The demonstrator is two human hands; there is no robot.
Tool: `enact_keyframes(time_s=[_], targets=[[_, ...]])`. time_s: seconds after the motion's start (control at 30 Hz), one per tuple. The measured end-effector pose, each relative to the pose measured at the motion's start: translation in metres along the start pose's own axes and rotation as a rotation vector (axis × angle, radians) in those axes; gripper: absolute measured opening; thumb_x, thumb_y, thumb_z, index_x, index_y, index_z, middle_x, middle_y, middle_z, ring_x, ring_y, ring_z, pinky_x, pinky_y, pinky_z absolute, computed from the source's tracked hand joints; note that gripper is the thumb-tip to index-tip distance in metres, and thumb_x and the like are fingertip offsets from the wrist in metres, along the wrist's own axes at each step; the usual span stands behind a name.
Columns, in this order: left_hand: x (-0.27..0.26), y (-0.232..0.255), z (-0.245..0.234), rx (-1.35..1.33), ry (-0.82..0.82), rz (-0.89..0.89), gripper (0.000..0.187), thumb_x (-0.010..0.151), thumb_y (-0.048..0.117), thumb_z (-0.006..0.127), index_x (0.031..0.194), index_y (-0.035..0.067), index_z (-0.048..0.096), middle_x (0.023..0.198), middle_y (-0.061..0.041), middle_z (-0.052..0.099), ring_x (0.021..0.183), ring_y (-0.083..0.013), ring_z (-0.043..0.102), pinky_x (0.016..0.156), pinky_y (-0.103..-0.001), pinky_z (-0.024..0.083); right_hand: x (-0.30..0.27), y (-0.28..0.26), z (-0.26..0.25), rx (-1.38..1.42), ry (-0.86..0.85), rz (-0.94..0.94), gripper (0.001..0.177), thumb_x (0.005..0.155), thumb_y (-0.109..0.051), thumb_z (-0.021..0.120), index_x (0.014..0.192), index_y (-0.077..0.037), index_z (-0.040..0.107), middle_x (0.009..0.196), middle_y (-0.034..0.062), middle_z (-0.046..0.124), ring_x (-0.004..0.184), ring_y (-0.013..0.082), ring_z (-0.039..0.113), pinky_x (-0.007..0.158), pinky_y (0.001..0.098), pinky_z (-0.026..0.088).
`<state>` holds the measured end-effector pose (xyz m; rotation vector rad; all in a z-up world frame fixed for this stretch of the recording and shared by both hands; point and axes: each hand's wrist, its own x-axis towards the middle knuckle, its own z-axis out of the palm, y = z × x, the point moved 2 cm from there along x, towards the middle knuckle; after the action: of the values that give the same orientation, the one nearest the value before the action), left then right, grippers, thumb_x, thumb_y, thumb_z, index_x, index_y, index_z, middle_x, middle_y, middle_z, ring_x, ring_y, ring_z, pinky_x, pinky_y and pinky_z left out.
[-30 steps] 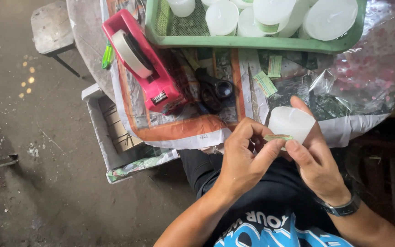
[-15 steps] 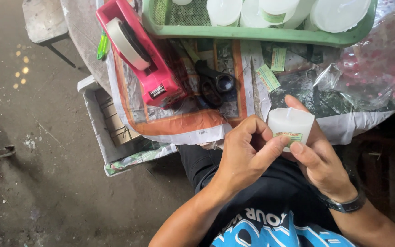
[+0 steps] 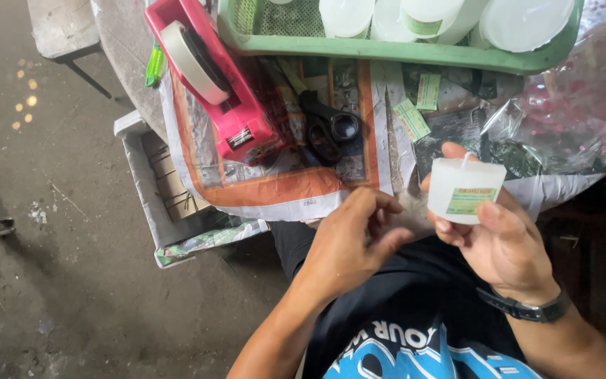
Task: Applying small adhesive labels to the sides of white candles and organizing them in a tray.
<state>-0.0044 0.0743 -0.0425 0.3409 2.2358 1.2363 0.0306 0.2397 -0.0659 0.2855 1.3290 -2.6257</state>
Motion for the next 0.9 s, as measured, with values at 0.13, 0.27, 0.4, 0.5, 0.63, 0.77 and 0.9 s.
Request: enact_keyframes(time_s=[0.13, 0.27, 0.4, 0.5, 0.63, 0.77, 0.9], targets=[[-0.017, 0.02, -0.026, -0.05, 0.365, 0.362, 0.01, 0.086, 0.013, 0.047, 0.09, 0.008, 0.055, 0.085, -0.003, 0.06, 0.074, -0.0153, 0.058, 0.064, -0.024, 0.044, 0.002, 0.002, 0.002, 0.064, 0.003, 0.012, 0.068, 0.075, -0.032, 0.059, 0.132, -0.005, 0.033, 0.102, 0.015, 0.052, 0.063, 0.0182, 0.048, 0.049, 0.0206, 0.032], [-0.025, 0.034, -0.049, 0.116, 0.648, 0.542, 0.037, 0.084, 0.031, 0.045, 0.058, 0.008, 0.034, 0.054, -0.002, 0.034, 0.051, -0.0172, 0.032, 0.053, -0.03, 0.025, 0.002, -0.001, 0.011, 0.302, -0.024, 0.071, 0.064, 0.079, -0.028, 0.065, 0.127, 0.003, 0.035, 0.1, 0.0179, 0.056, 0.073, 0.0234, 0.056, 0.061, 0.0272, 0.044], [-0.006, 0.033, -0.025, 0.169, 0.556, 0.502, 0.036, 0.077, 0.04, 0.05, 0.08, 0.005, 0.045, 0.089, -0.013, 0.048, 0.085, -0.0254, 0.051, 0.072, -0.035, 0.042, 0.003, 0.003, 0.015, 0.501, -0.034, 0.084, 0.057, 0.082, -0.02, 0.062, 0.124, 0.009, 0.037, 0.107, 0.0283, 0.054, 0.1, 0.0401, 0.053, 0.086, 0.0407, 0.041], [0.008, 0.025, -0.004, 0.127, 0.502, 0.513, 0.058, 0.073, 0.047, 0.05, 0.109, 0.002, 0.04, 0.115, -0.02, 0.044, 0.111, -0.031, 0.046, 0.094, -0.041, 0.044, 0.001, 0.006, 0.019, 0.567, 0.004, 0.155, 0.052, 0.083, -0.017, 0.061, 0.122, 0.008, 0.039, 0.115, 0.0295, 0.048, 0.111, 0.0467, 0.041, 0.091, 0.0404, 0.039], [0.017, 0.01, 0.012, 0.205, 0.384, 0.446, 0.075, 0.07, 0.052, 0.056, 0.127, 0.014, 0.027, 0.133, -0.02, 0.032, 0.119, -0.0352, 0.044, 0.088, -0.045, 0.046, 0.004, 0.001, 0.023, 0.494, 0.044, 0.144, 0.052, 0.079, -0.023, 0.059, 0.12, 0.003, 0.041, 0.114, 0.026, 0.05, 0.106, 0.0398, 0.048, 0.072, 0.0327, 0.038], [0.009, 0.03, 0.0, 0.162, 0.461, 0.533, 0.075, 0.072, 0.052, 0.055, 0.128, 0.009, 0.028, 0.134, -0.022, 0.035, 0.128, -0.0328, 0.04, 0.104, -0.041, 0.043, 0.003, 0.002, 0.022, 0.45, 0.061, 0.144, 0.051, 0.079, -0.025, 0.054, 0.12, 0.002, 0.042, 0.117, 0.0214, 0.049, 0.112, 0.0394, 0.044, 0.091, 0.0435, 0.036], [0.016, 0.02, 0.012, 0.303, 0.479, 0.549, 0.077, 0.079, 0.056, 0.052, 0.136, 0.017, 0.018, 0.143, -0.019, 0.028, 0.134, -0.0311, 0.038, 0.104, -0.042, 0.047, 0.004, 0.002, 0.031, 0.58, 0.031, 0.082, 0.049, 0.081, -0.018, 0.058, 0.123, 0.001, 0.04, 0.117, 0.0157, 0.05, 0.109, 0.0325, 0.046, 0.095, 0.0382, 0.036]])
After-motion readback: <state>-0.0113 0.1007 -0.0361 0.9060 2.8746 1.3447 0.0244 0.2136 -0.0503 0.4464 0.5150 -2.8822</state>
